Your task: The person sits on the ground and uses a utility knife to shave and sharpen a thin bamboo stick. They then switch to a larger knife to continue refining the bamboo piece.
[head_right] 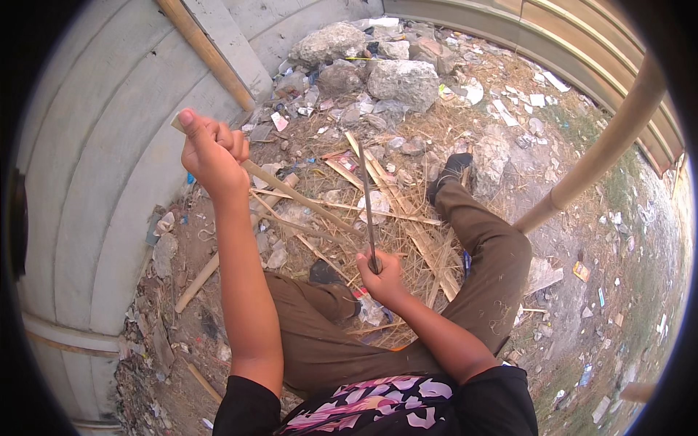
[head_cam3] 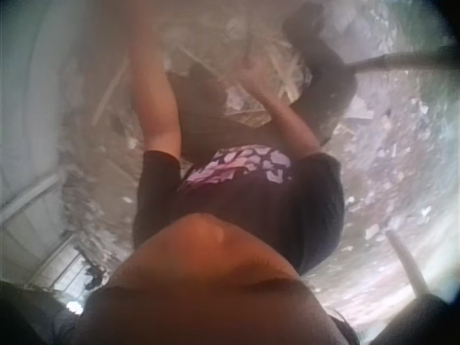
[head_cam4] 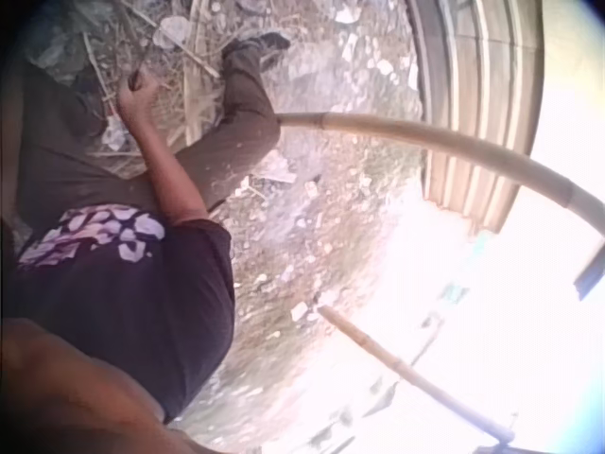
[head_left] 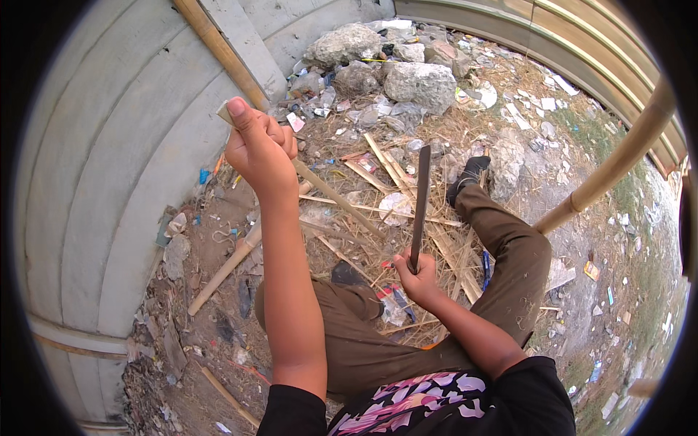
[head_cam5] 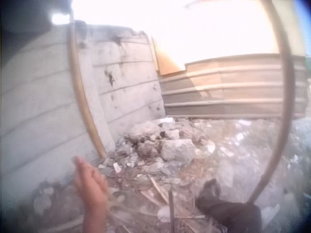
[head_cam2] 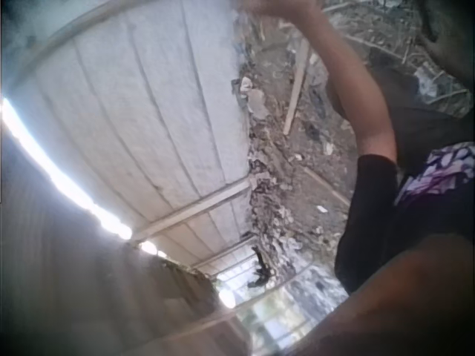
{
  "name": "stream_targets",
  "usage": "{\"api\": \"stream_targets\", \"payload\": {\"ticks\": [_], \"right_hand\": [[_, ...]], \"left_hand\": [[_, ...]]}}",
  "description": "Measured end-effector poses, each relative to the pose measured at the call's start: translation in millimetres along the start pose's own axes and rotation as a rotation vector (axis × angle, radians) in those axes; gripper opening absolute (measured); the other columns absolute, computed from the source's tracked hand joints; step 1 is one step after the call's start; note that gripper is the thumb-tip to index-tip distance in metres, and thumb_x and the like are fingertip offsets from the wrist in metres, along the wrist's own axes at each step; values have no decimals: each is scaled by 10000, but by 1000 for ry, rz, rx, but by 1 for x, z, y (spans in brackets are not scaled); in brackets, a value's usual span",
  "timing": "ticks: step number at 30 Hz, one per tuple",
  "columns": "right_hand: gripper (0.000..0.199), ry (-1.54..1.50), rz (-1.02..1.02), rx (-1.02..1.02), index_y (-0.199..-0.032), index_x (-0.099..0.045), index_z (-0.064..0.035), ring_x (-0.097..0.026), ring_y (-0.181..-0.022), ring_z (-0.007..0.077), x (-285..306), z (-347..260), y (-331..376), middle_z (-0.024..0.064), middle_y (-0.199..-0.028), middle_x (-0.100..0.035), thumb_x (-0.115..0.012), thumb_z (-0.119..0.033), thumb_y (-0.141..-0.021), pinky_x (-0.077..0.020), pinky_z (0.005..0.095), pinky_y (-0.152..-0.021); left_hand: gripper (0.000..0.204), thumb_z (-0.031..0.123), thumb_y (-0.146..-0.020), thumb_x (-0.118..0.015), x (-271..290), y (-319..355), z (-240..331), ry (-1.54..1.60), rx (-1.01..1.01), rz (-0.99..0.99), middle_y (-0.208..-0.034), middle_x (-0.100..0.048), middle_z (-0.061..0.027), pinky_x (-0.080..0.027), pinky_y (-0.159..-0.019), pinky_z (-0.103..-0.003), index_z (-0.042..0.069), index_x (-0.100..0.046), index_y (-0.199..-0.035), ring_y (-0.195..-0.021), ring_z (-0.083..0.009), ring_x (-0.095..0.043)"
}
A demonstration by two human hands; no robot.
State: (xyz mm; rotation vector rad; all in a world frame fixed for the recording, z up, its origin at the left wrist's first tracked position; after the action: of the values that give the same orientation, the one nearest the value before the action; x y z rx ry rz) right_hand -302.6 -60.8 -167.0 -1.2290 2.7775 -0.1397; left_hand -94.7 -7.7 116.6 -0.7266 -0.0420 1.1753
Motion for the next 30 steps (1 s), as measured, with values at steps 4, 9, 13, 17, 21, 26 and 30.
{"api": "stream_targets", "payload": {"ticks": [4, 9, 13, 17, 21, 26, 30], "right_hand": [[296, 517, -183, -471, -782, -655, 44, -617, -546, 255, 3, 124, 10, 145, -675, -673, -682, -245, -839, -480, 400, -564], [273, -356, -397, -1172, -610, -520, -97, -476, -407, 180, 9, 148, 0, 36, -491, -509, -609, -178, -856, -443, 369, -481], [374, -967, -516, -1115, -597, -372, -177, -359, -373, 100, 7, 58, -6, -49, -457, -360, -588, -109, -895, -353, 290, -435], [374, -199, -262, -315, -619, -448, -91, -359, -474, 49, 6, -20, -20, -63, -513, -390, -648, -143, -931, -302, 275, -470], [312, -66, -60, -103, -675, -534, -47, -360, -546, 35, -8, 32, -7, -58, -558, -442, -649, -160, -942, -283, 286, -486], [232, 332, -239, -887, -751, -603, -10, -470, -456, 153, 4, 139, 13, 61, -588, -575, -649, -204, -870, -369, 345, -463], [220, -239, -376, -1265, -678, -496, -92, -404, -386, 154, 11, 139, -4, 18, -490, -436, -592, -179, -856, -373, 339, -425]], "left_hand": [[609, 601, -996, -515, -4, -1, 0, 1, 26, 18, -547, -191, 60, -118, -425, -274, 163, -253, -664, -452, -61, -150], [602, 595, -1000, -515, -7, -3, -5, 40, 49, -9, -551, -188, 63, -112, -429, -272, 166, -256, -666, -451, -63, -146], [596, 585, -1009, -504, 2, 0, 0, 12, 14, -9, -552, -193, 62, -117, -432, -272, 163, -259, -666, -454, -60, -149], [601, 583, -1009, -507, 0, -1, -1, 14, -9, -6, -552, -203, 61, -118, -434, -273, 159, -257, -664, -456, -60, -148], [607, 591, -1003, -511, -1, 0, -2, 18, -8, 13, -553, -201, 61, -120, -430, -274, 161, -255, -661, -450, -60, -154], [614, 598, -998, -515, 2, -2, -3, 39, 33, 46, -555, -198, 62, -120, -427, -278, 160, -250, -660, -444, -61, -160], [611, 586, -1007, -507, 4, -4, -1, 7, -3, 55, -556, -196, 61, -119, -427, -277, 158, -247, -658, -444, -60, -159]]}}
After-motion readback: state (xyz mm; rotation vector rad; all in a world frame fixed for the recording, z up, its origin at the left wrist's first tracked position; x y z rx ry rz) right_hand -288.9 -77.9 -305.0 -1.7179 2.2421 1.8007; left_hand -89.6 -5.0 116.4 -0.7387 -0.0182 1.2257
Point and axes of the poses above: each hand's wrist, its own y-axis away from the middle knuckle, its own x-axis out of the back of the hand, z = x × y, the point moved 3 cm from there along -y, towards the middle knuckle
